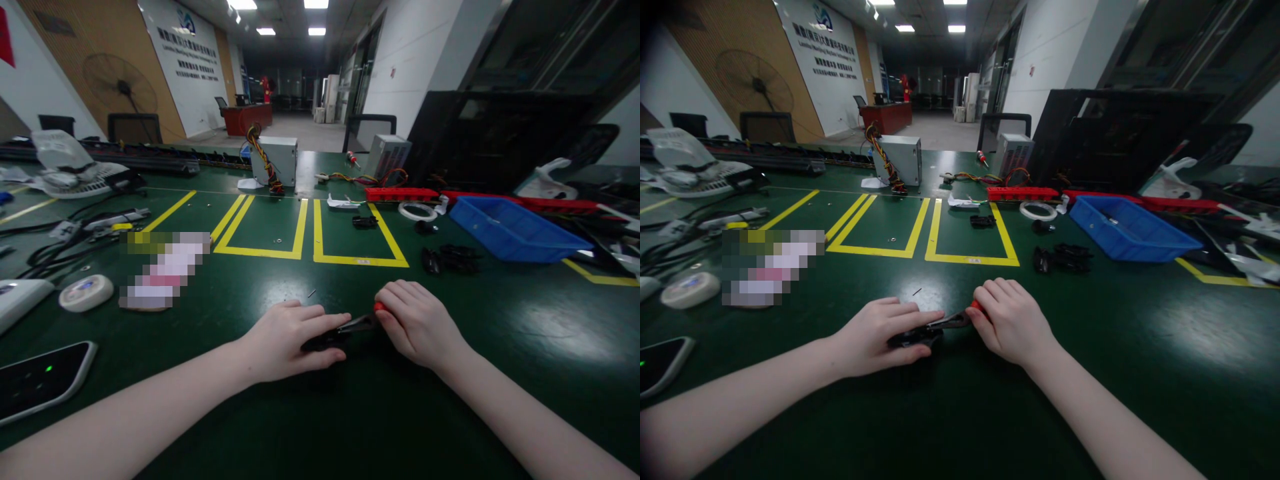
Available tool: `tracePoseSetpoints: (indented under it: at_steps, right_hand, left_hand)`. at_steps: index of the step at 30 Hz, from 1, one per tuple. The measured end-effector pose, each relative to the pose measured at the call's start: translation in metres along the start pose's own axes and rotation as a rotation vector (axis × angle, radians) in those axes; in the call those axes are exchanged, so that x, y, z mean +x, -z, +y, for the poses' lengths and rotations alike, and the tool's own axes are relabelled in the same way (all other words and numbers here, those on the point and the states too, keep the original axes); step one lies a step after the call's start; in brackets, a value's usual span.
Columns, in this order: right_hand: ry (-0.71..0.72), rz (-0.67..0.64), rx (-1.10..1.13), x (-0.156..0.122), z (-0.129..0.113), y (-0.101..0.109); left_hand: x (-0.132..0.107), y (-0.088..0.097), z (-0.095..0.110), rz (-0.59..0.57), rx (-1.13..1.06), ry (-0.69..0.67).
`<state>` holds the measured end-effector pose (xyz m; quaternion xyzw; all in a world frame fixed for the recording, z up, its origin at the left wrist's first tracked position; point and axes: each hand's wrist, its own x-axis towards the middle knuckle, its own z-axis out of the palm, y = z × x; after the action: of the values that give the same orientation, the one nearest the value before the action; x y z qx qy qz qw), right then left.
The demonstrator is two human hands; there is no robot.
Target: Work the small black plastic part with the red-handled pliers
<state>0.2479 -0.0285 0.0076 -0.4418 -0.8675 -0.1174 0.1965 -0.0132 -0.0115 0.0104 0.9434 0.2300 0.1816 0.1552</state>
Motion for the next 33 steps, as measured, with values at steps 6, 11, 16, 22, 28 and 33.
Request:
tracePoseSetpoints:
  at_steps: [6,11,16,22,28,33]
  right_hand:
    - [0.007,-0.002,-0.001,0.001,0.001,0.000]
    - [0.036,0.021,-0.001,0.002,0.002,0.000]
    - [0.033,0.036,0.010,0.002,0.002,-0.001]
    - [-0.020,0.025,0.014,0.002,0.002,-0.003]
    - [-0.041,0.025,0.019,0.003,-0.002,-0.001]
    - [-0.008,0.036,0.039,0.004,0.002,0.001]
  left_hand:
    - [0.000,0.000,-0.002,-0.008,-0.017,0.015]
    - [0.000,-0.001,-0.006,0.004,-0.067,0.004]
    - [0.000,-0.005,-0.006,0.068,0.048,-0.023]
    - [0.000,-0.010,-0.006,0.150,0.158,-0.040]
    - [0.001,-0.009,-0.006,0.159,0.153,-0.038]
    - [0.001,-0.005,-0.004,0.107,0.091,-0.040]
